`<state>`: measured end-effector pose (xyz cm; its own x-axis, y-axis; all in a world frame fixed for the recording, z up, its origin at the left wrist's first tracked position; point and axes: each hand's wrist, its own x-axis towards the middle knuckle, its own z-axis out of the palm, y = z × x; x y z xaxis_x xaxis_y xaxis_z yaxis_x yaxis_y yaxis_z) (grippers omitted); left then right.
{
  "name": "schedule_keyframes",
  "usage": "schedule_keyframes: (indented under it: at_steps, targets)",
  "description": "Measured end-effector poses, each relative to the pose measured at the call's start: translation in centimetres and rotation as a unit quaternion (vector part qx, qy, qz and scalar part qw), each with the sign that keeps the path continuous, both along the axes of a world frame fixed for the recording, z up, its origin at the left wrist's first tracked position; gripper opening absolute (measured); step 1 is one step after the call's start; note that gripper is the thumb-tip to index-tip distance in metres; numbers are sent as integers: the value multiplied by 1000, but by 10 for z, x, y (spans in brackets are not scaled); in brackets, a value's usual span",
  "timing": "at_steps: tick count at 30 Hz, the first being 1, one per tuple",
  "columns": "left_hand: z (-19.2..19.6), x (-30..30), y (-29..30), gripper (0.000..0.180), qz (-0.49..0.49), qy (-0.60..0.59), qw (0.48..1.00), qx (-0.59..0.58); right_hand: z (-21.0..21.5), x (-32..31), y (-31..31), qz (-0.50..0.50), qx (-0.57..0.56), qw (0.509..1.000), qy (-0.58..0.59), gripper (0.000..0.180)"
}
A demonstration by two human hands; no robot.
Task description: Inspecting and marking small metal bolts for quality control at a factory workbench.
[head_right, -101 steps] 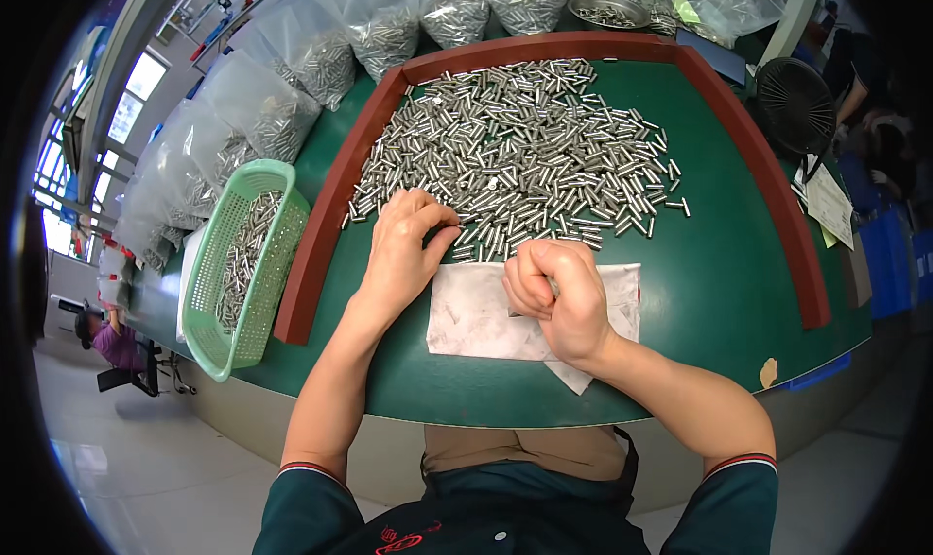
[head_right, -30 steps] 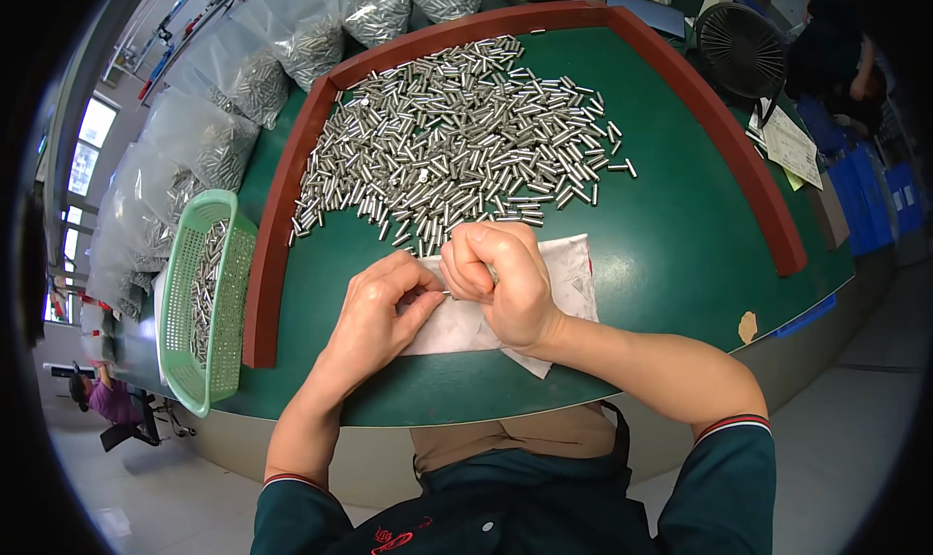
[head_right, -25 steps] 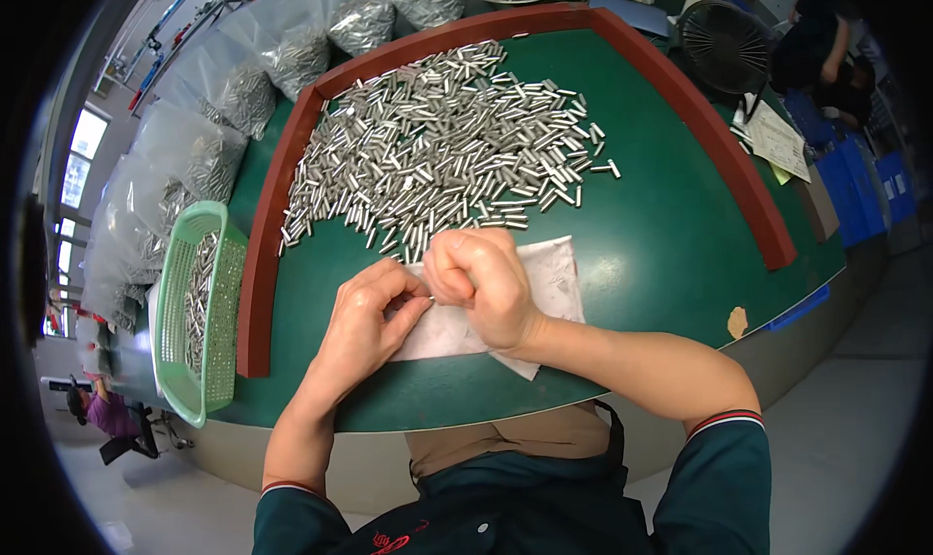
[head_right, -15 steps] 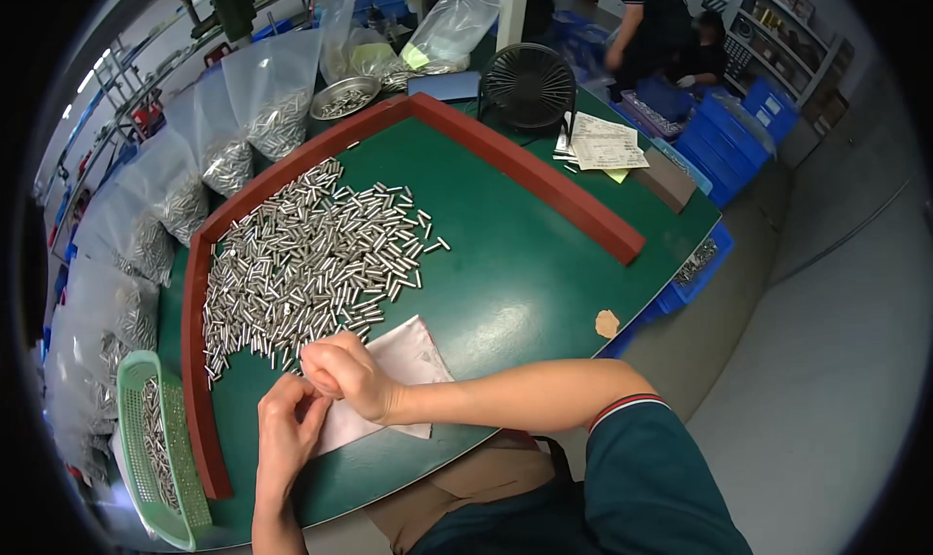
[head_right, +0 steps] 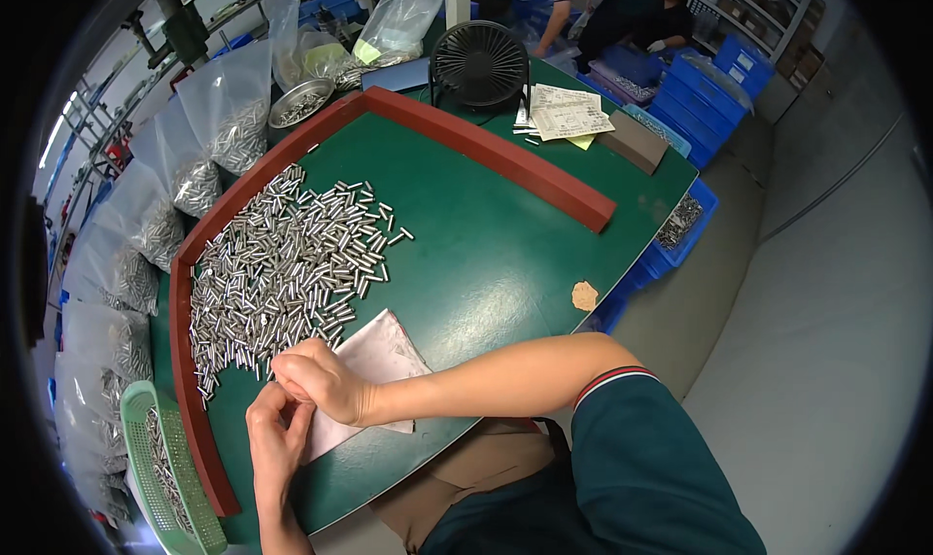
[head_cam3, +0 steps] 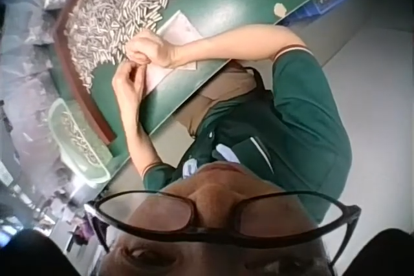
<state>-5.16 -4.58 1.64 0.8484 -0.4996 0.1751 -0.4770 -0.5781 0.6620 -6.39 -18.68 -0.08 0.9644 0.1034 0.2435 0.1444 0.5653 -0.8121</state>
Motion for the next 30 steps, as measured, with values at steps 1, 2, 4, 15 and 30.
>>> schedule_keyframes:
  at_steps: [1,2,4,15,30]
  targets:
    - [1,0,0,11,-2,1,1000,2,0,0,0,1,-6,1000,0,36]
    - [1,-1,-1,10,0,4,1000,0,0,0,0,-7,-15,1000,-5,34]
    - [2,-1,-3,10,0,7,1000,-1,0,0,-2,-10,-19,1000,-12,34]
    - [-3,2,-1,10,-11,-13,1000,1,-2,-1,3,-30,-41,997,-52,33]
    - [-3,6,1,8,-20,7,1000,-12,-3,1,11,-44,-41,996,-68,35]
